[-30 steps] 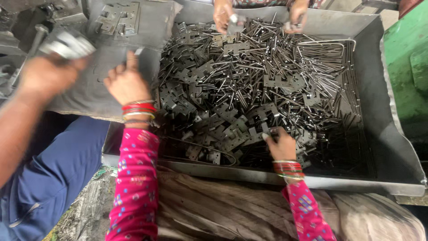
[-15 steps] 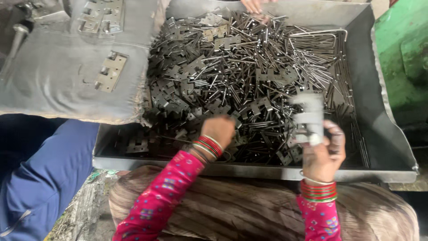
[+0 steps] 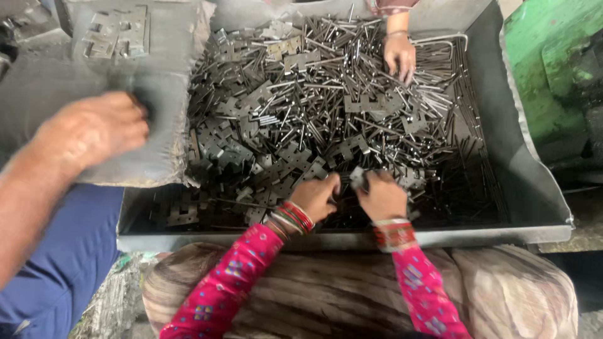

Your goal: The person sorts small metal hinge components and pins from a large metal bin, picking them up by hand and separating different types.

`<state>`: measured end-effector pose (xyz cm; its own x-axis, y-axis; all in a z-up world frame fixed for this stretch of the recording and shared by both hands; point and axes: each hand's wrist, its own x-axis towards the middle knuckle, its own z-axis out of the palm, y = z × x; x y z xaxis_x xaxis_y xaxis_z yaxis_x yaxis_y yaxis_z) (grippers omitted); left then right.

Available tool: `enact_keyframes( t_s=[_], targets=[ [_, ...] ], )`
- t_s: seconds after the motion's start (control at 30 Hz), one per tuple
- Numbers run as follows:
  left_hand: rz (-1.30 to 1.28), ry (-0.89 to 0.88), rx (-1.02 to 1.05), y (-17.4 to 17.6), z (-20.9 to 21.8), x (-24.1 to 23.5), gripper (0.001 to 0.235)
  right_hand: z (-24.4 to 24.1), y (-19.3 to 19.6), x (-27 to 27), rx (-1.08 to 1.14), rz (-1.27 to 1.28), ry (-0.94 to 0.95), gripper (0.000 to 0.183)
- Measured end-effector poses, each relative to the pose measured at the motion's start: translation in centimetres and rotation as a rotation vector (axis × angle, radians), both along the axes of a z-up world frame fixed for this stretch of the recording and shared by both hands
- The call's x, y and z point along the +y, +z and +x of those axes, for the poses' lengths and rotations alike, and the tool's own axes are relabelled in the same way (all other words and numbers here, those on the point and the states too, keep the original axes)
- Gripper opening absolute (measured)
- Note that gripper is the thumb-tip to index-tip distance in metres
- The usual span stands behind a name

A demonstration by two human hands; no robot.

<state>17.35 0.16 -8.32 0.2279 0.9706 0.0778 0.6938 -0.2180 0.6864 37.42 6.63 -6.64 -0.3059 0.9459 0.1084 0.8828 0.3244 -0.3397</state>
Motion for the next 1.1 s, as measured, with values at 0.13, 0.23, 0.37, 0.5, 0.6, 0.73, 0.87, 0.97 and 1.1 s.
enact_keyframes(
  t_s=[0.13,0.23,0.37,0.5,0.6,0.73,0.87,0.97,1.1],
  targets=[
    [0.053,-0.007,-0.196,3.6,-3.1,1.1,0.042,-0.9,-1.6,-0.4,-0.203,0.29,0.062,0.032],
    [-0.009,-0.059,-0.422,5.4,-6.3,1.3,0.034,1.7,-1.8,-0.1,0.141,0.232,0.124,0.028],
    [-0.088,0.095,-0.915,6.8,-9.2,1.8,0.053,5.8,-0.1,0.4,0.798,-0.065,-0.096,0.025],
    [-0.185,0.153,-1.474,6.5,-8.0,2.1,0.053,7.0,2.3,1.3,1.71,-0.599,-0.405,0.029],
    [-0.312,0.267,-1.085,5.1,-4.7,2.5,0.036,5.2,2.6,0.7,1.569,-0.845,-0.255,0.032],
    [0.111,0.193,-0.563,2.1,2.9,-0.8,0.051,1.1,-0.1,-1.4,1.539,-1.002,-0.364,0.031],
    [0.034,0.439,-0.181,1.5,3.3,-0.8,0.043,-0.9,-3.4,-1.2,1.419,-0.937,-0.07,0.034],
    [-0.035,0.554,-0.519,2.7,0.6,0.1,0.036,-1.6,-2.6,1.9,0.609,-0.513,-0.103,0.042],
    [0.169,0.407,-0.605,3.5,-0.6,0.3,0.034,-2.8,-1.1,5.3,-0.192,0.392,-0.09,0.043]
  ],
)
